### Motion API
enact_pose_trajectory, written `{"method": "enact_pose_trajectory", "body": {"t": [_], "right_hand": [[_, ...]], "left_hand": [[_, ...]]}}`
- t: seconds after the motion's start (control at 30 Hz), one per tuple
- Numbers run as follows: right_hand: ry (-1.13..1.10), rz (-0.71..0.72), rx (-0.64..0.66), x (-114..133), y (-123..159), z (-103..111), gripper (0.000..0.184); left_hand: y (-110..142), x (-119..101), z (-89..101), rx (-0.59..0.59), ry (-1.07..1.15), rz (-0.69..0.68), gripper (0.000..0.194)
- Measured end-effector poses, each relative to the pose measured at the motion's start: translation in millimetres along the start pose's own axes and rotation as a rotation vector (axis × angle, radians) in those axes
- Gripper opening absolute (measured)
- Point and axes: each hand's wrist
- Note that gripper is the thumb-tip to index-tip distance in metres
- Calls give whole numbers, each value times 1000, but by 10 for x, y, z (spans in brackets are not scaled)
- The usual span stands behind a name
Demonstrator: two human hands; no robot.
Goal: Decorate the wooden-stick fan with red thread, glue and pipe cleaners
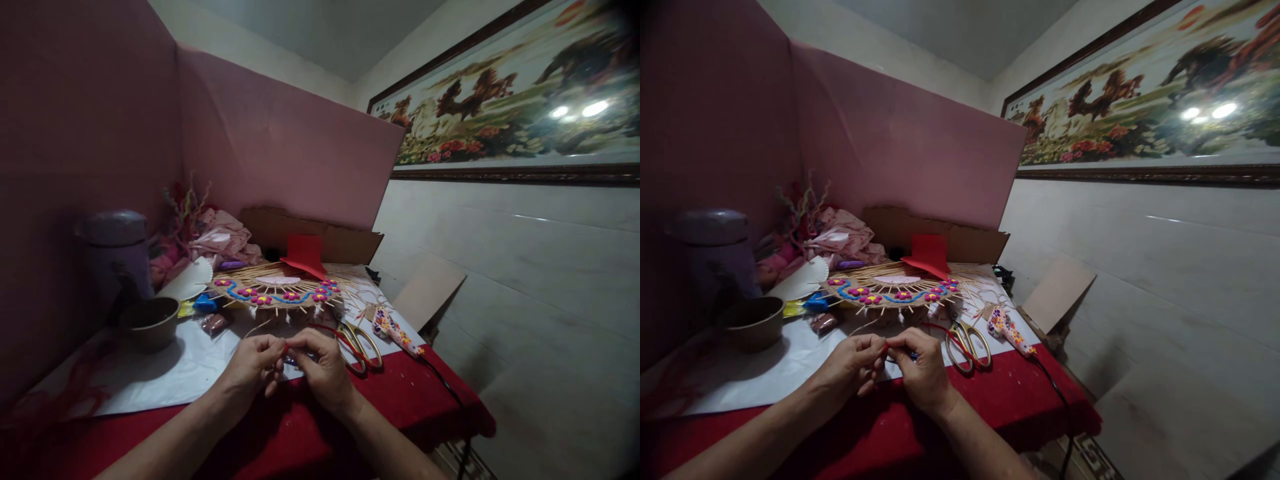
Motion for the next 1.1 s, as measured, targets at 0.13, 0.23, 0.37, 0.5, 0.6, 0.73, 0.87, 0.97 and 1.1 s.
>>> {"method": "enact_pose_trajectory", "body": {"t": [0.13, 0.23, 0.37, 0.5, 0.6, 0.73, 0.87, 0.97, 1.1], "right_hand": [[-10, -20, -41, -21, 0, -13, 10], [-52, -58, -32, -36, -1, -25, 8], [-102, -104, -16, -39, 1, -41, 8], [-79, -96, -39, -29, 6, -53, 12], [-138, -129, -6, -24, -3, -40, 10], [-220, -185, -4, -24, -20, -27, 8], [-298, -243, 18, -38, -29, -32, 5], [-405, -329, 67, -53, -34, -26, 11], [-490, -408, 104, -64, -36, -16, 19]], "left_hand": [[18, -7, -29, 0, -1, 5, 46], [33, -28, -54, -4, 21, 26, 48], [27, -19, -54, -17, 33, 21, 50], [15, 8, -37, -18, 28, 19, 50], [24, 4, -42, -19, 55, 37, 48], [40, -2, -56, -13, 69, 38, 42], [37, 18, -48, -9, 73, 45, 41], [28, 32, -27, 16, 87, 53, 39], [27, 27, -14, 55, 111, 54, 36]]}}
Point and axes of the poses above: each hand's wrist, its own y-axis away from the middle knuckle, its own z-axis out of the back of the hand, x = y × z, and after that the axes turned 5 degrees about y, right-handed
